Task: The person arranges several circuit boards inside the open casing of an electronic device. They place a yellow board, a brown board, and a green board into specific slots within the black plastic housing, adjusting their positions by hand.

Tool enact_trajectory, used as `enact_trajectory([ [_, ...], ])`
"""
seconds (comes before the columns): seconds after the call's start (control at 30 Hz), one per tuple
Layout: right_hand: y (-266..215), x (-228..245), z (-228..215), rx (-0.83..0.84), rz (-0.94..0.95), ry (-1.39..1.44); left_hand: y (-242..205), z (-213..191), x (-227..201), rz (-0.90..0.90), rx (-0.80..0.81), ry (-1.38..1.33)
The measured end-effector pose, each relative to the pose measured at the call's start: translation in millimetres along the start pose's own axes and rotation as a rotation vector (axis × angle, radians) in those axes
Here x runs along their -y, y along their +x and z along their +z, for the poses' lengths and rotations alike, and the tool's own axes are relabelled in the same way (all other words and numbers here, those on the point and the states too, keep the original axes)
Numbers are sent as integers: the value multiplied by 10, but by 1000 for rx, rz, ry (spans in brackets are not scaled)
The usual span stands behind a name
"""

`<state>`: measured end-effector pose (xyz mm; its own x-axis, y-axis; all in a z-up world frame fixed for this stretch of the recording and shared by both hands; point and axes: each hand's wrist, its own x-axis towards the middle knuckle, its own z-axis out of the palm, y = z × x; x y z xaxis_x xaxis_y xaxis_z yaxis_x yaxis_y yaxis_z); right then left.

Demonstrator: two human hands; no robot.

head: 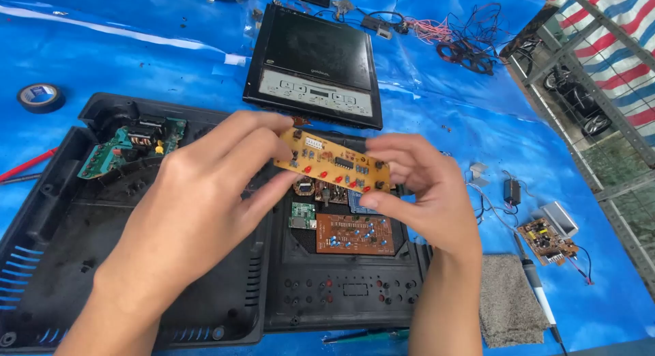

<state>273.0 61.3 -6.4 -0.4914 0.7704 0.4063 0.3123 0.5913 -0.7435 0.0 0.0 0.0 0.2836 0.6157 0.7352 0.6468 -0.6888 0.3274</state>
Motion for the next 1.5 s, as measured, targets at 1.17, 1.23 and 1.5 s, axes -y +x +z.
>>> enact_trajectory([
  [1.17, 56, 409, 415, 274, -80, -407, -1956, -1240, 246, -1151, 221, 385],
  [1.23, 37, 423, 464, 295, -63, -436, -2264, -1213, 193, -1265, 211, 365],
  [1.5, -283, 873, 550, 200, -184, -711, -2559, -1141, -24, -1001, -166, 369],
])
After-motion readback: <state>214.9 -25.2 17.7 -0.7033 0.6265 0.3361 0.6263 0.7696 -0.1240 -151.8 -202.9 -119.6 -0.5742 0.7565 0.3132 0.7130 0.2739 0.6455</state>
